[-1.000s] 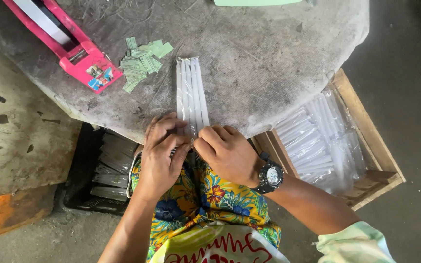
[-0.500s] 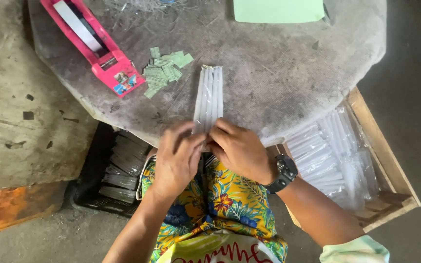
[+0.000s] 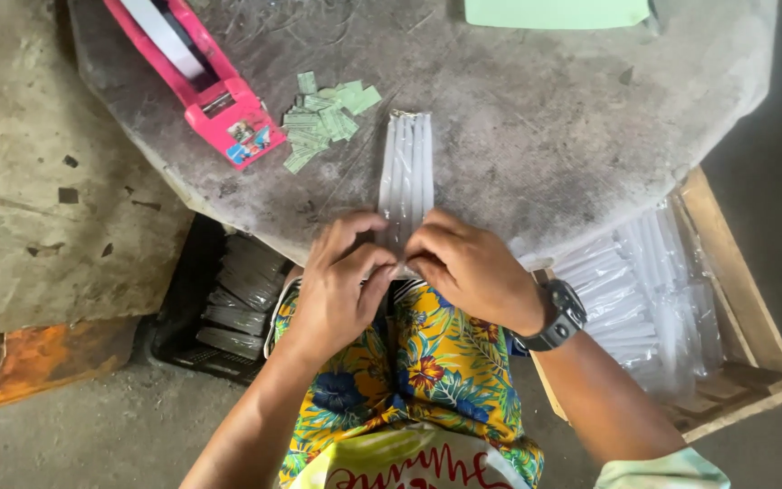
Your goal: Wrapping and taping labels onto bundles of white sticks
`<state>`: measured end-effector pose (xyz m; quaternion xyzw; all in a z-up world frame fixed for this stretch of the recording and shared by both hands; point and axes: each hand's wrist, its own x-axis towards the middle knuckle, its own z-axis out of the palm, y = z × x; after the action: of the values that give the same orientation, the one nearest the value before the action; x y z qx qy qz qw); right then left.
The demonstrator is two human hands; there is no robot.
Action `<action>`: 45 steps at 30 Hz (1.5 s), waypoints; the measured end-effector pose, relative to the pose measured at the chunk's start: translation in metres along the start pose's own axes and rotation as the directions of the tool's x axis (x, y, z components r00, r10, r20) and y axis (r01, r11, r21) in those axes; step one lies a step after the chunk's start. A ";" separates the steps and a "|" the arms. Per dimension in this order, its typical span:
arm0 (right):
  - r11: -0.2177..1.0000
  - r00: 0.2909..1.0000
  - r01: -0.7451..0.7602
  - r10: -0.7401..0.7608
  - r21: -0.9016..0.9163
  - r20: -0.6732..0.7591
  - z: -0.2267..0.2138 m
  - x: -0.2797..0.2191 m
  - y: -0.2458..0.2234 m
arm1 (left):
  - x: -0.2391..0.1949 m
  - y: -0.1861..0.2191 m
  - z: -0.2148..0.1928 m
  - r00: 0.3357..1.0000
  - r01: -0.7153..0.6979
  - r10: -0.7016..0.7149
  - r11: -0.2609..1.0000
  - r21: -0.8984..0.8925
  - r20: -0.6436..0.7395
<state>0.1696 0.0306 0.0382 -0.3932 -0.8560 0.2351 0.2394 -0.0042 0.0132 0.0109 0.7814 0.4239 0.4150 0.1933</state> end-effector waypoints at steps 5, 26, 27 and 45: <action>0.998 0.977 -0.049 0.038 -0.048 -0.210 0.018 -0.020 -0.002 | 0.006 0.011 -0.007 0.999 0.043 -0.042 0.999 -0.026 0.032; 0.990 0.959 -0.137 0.127 -0.021 -0.255 0.023 -0.021 -0.014 | -0.018 0.008 0.008 0.981 -0.150 0.188 0.894 0.423 -0.050; 0.993 0.955 -0.119 0.114 -0.003 -0.275 0.023 -0.022 -0.015 | -0.016 0.008 0.007 0.986 -0.147 0.168 0.899 0.411 -0.014; 0.966 0.927 -0.211 0.247 0.151 -0.283 0.033 -0.037 -0.020 | -0.011 0.010 -0.005 0.964 -0.221 0.143 0.900 0.375 0.224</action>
<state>0.1602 -0.0176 0.0157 -0.5069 -0.7425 0.2492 0.3601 -0.0063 -0.0018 0.0152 0.8768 0.4037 0.2596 0.0310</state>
